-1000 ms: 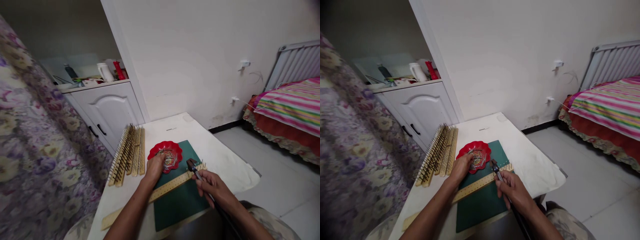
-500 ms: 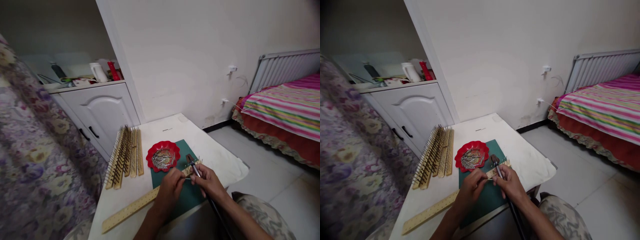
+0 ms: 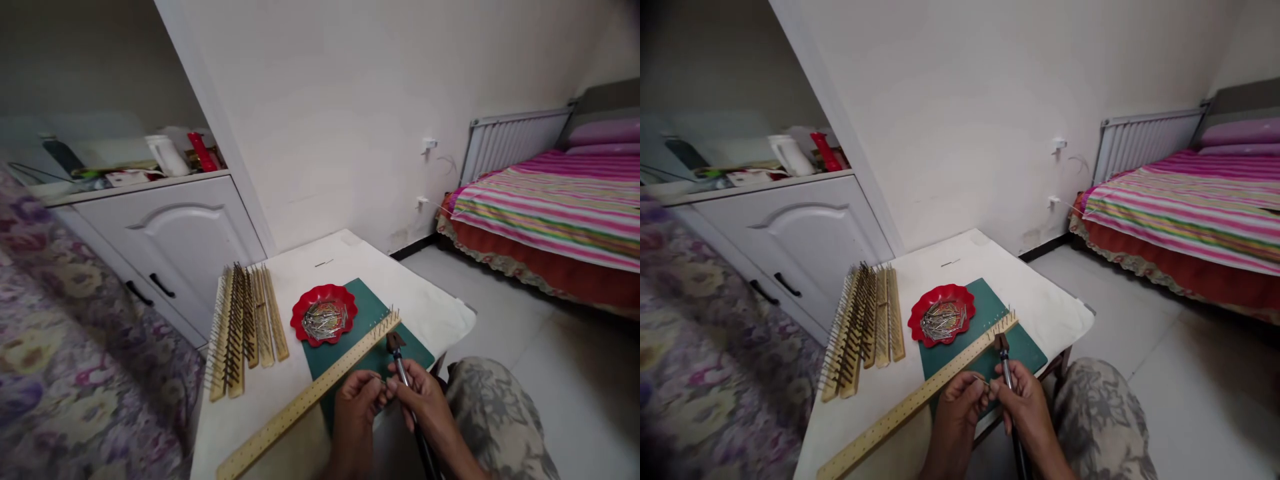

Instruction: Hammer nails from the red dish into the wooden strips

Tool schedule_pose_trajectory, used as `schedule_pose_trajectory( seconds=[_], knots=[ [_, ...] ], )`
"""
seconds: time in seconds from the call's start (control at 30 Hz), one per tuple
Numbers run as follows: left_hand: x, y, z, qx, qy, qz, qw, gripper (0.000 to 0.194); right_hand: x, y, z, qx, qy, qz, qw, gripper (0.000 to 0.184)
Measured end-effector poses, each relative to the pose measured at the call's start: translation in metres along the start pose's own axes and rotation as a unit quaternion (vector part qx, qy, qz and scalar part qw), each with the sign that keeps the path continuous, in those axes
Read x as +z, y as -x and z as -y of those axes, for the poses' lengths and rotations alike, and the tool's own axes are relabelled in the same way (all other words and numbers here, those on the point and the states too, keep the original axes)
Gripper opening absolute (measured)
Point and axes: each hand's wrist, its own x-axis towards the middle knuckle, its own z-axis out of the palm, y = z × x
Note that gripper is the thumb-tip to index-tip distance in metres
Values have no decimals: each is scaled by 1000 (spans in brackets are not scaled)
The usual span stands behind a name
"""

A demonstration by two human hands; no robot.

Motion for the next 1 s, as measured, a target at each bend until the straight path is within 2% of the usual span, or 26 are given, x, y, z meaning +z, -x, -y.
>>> schedule_pose_trajectory(
  seconds=[0.1, 0.2, 0.37, 0.57, 1.0],
  knots=[
    [-7, -13, -10, 66, -118, -27, 990, 18, -4, 5, -4, -1, 4, -8, 1000, 40],
    [-11, -38, -22, 135, -260, -48, 955, 17, -12, 10, -12, 9, 7, -3, 1000, 37],
    [-10, -74, -21, 217, -370, -43, 902, 21, -20, 19, -26, 41, 1, -4, 999, 42],
    [-16, -89, -6, 251, -433, -50, 864, 22, -19, 24, -24, 58, -25, 22, 998, 44],
    [-13, -87, -9, 277, -467, -49, 839, 21, -24, 31, -33, 100, 38, 23, 994, 55]
  ],
)
